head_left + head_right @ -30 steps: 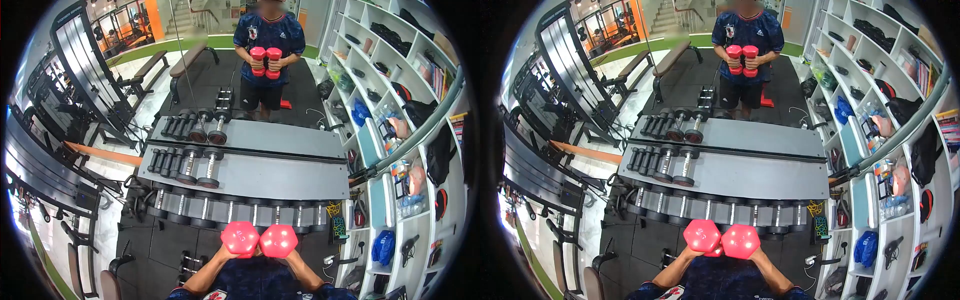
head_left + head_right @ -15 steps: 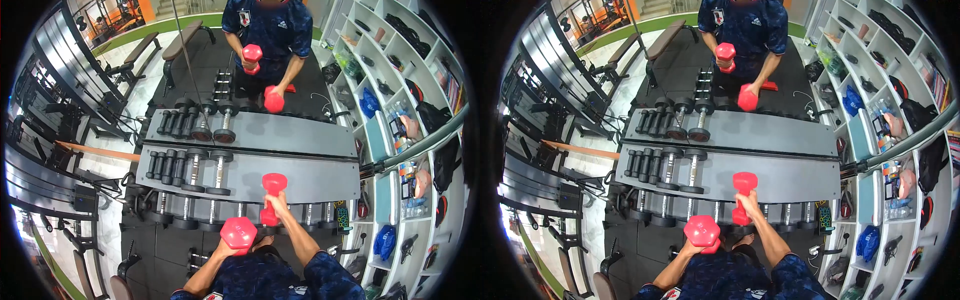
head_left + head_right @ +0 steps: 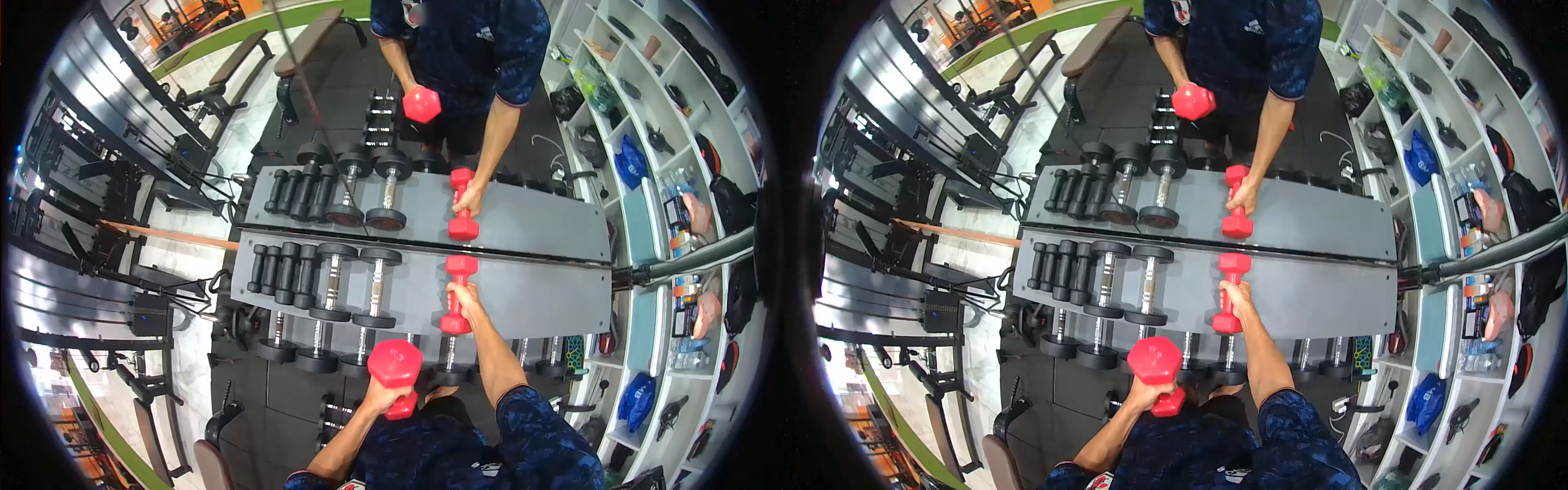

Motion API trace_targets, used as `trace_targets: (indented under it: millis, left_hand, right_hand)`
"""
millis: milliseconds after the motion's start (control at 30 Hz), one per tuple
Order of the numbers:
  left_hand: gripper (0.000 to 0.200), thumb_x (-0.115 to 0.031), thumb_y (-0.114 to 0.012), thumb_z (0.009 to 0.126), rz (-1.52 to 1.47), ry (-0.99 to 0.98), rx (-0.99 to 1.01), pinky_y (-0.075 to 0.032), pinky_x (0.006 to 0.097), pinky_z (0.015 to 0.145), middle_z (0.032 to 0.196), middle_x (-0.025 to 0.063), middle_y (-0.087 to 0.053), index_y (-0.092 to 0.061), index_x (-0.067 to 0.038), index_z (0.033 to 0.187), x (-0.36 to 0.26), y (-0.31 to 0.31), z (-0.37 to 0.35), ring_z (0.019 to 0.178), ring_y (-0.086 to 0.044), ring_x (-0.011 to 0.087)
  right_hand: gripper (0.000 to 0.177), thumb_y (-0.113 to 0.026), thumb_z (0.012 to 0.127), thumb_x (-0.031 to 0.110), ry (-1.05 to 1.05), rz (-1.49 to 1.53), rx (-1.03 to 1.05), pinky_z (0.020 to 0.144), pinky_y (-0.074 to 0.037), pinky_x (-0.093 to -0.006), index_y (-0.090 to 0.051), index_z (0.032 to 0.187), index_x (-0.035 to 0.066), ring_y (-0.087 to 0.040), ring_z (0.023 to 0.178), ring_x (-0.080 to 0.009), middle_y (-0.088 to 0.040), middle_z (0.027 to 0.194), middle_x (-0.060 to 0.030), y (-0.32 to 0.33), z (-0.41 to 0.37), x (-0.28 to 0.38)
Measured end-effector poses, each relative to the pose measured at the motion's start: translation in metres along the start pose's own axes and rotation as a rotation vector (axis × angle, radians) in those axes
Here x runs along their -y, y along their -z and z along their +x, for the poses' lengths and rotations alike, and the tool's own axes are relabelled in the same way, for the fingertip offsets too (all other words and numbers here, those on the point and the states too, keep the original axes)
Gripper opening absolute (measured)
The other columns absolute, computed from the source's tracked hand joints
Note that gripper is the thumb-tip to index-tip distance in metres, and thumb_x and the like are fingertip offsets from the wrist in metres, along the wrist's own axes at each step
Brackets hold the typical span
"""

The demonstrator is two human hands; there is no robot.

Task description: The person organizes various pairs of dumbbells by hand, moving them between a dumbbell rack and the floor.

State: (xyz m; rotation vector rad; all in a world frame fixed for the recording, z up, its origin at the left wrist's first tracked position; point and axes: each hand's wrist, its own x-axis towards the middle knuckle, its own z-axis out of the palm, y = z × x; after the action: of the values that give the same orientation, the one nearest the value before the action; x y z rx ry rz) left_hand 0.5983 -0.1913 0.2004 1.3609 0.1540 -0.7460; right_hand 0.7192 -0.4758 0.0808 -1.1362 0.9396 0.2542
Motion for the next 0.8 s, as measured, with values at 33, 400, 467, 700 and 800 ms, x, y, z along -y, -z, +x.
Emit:
trace_targets:
  millis: [33,400,467,700,800]
  left_hand:
    - [0.038,0.007,-0.069,0.056,-0.059,0.059,0.028,-0.05,0.0311,0.064,0.083,0.0035,-0.062,-0.061,-0.002,0.092,-0.005,-0.005,0.01,0.078,-0.062,0.0171]
    - [0.004,0.004,-0.056,0.066,-0.107,0.208,0.033,-0.043,0.0309,0.043,0.055,0.0084,-0.053,-0.054,0.0,0.065,-0.048,-0.053,0.168,0.046,-0.052,0.0185]
    - [0.005,0.003,-0.057,0.066,-0.097,0.241,0.012,-0.044,0.031,0.042,0.056,0.0081,-0.053,-0.054,-0.001,0.064,-0.045,-0.056,0.194,0.046,-0.053,0.018]
    - [0.005,-0.003,-0.061,0.067,-0.052,0.314,-0.098,-0.044,0.0325,0.038,0.057,0.0069,-0.053,-0.056,-0.002,0.069,-0.004,-0.041,0.257,0.042,-0.05,0.0174]
    - [0.006,-0.006,-0.061,0.067,-0.103,0.358,-0.066,-0.045,0.0332,0.039,0.058,0.0076,-0.054,-0.057,-0.002,0.07,0.003,-0.03,0.261,0.042,-0.051,0.0185]
  right_hand:
    - [0.01,-0.065,0.07,0.006,-0.008,0.02,0.005,0.039,-0.045,-0.0318,-0.055,0.071,0.004,-0.052,0.043,-0.0168,-0.054,0.057,-0.0066,0.003,0.003,0.001]
    - [0.012,-0.066,0.068,0.007,-0.133,0.056,-0.056,0.038,-0.043,-0.0335,-0.055,0.071,0.004,-0.05,0.041,-0.0183,-0.053,0.057,-0.0071,0.002,0.004,0.013]
    - [0.012,-0.066,0.068,0.008,-0.145,0.068,-0.049,0.038,-0.043,-0.0335,-0.056,0.071,0.003,-0.05,0.041,-0.0188,-0.053,0.057,-0.0074,0.004,0.005,0.015]
    - [0.01,-0.064,0.069,0.009,-0.162,0.122,-0.007,0.039,-0.043,-0.0339,-0.058,0.075,0.003,-0.05,0.042,-0.0197,-0.053,0.057,-0.0077,0.013,0.007,0.012]
    - [0.011,-0.065,0.07,0.008,-0.149,0.12,-0.045,0.036,-0.041,-0.0332,-0.057,0.075,0.003,-0.049,0.04,-0.0193,-0.053,0.057,-0.0074,0.013,0.002,0.006]
